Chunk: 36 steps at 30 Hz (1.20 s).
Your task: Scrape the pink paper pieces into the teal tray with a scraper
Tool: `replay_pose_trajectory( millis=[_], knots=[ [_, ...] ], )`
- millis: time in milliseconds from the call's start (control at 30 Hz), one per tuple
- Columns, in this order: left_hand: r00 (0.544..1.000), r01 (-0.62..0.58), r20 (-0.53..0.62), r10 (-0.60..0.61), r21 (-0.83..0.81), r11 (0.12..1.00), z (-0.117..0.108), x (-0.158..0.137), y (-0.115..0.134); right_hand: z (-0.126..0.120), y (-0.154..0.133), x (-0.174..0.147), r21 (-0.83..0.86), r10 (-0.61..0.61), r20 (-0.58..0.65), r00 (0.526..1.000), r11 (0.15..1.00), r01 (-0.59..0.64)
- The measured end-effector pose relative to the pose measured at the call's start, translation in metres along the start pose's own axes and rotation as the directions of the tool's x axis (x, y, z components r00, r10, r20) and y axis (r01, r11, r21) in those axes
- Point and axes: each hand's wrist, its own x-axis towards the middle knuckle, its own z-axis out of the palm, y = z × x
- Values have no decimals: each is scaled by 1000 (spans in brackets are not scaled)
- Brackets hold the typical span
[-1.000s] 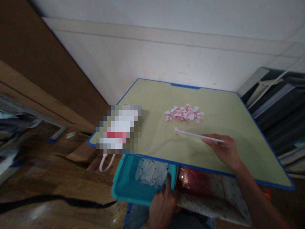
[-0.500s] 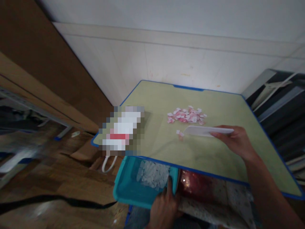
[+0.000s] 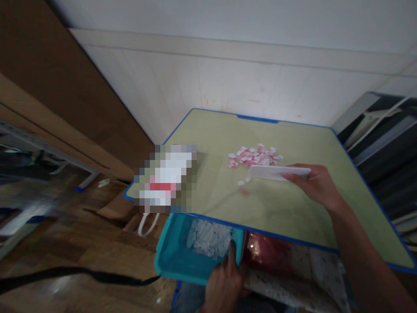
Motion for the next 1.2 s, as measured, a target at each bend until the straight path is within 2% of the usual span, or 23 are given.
replay_pose_trajectory(
  millis=[133,233,367,467,633,733,833,967,1033,1200],
  knots=[
    [1000,0,-20,0,-8,1000,2,1,-1,5,-5,11,21,-30,39,999,999,29],
    [1000,-6,-10,6,-20,1000,3,0,-1,18,-12,16,48,-55,42,998,997,53],
    [1000,-4,-23,4,2,1000,2,0,0,39,-33,18,83,-136,119,983,988,127],
    [1000,1,0,-1,10,1000,3,0,0,41,-48,16,99,-210,176,962,976,195],
    [1000,13,-5,-13,-14,1000,5,0,-1,16,-45,11,16,-148,14,989,989,148],
    [1000,3,-19,-4,-14,1000,5,0,0,6,-34,8,-15,-124,37,992,992,125],
    [1000,-5,-26,5,-5,1000,3,-1,0,11,-29,9,-17,-120,83,989,992,122],
    [1000,-17,-18,18,21,1000,3,0,-1,30,-34,12,15,-109,27,994,994,109],
    [1000,-19,-24,20,34,999,4,0,-1,38,-43,12,48,-120,65,991,992,117],
    [999,-19,-48,22,62,998,4,0,0,47,-71,2,140,-149,251,957,983,117]
  ],
)
